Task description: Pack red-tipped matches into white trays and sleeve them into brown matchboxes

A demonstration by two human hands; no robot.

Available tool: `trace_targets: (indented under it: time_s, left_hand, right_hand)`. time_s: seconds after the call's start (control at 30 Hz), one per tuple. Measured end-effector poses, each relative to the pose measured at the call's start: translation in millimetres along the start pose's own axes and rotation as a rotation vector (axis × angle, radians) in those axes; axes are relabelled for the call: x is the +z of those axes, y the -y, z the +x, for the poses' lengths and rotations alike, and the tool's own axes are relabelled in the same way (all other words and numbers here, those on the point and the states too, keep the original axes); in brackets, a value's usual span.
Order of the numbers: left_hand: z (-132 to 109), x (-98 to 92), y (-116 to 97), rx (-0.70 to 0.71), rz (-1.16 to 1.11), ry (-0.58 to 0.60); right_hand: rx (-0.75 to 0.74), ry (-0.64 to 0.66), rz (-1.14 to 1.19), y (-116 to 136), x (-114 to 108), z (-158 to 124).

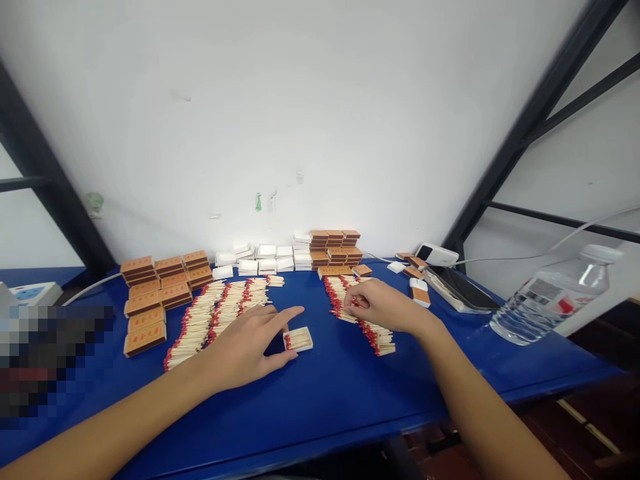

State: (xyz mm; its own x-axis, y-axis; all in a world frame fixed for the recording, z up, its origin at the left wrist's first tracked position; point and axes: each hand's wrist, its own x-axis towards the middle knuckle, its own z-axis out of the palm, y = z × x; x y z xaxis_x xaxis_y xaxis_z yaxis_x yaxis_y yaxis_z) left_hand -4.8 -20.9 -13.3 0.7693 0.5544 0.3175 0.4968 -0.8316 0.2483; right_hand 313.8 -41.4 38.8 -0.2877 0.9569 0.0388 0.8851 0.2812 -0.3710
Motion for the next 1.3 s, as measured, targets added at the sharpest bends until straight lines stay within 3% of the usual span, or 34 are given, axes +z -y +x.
trace_targets:
  time_s: [0.1, 0.4, 0.73, 1.13, 1.3]
  left_hand:
    - [1, -0.5, 0, 0.000, -0.007, 0.003]
    - [0, -1.6, -1, -0.014, -0.005, 0.012]
    - [-2, 0.9, 1, 0.011, -0.004, -0.032]
    - [-1, -1.4, -1, 0.008, 0.011, 0.007]
    - [-1, -2.5, -1, 0.019, 0.025, 0.003]
  right_hand:
    - [0.010, 0.122, 0.037, -8, 2, -1]
    - [0.011, 0.169, 0.055, -1, 9, -2]
    - [-0.013, 0.060, 0.024, 6, 9, -1]
    - [-0.035, 0.074, 0.019, 2, 14, 1]
    - [0.024, 0.094, -0.012, 3, 12, 1]
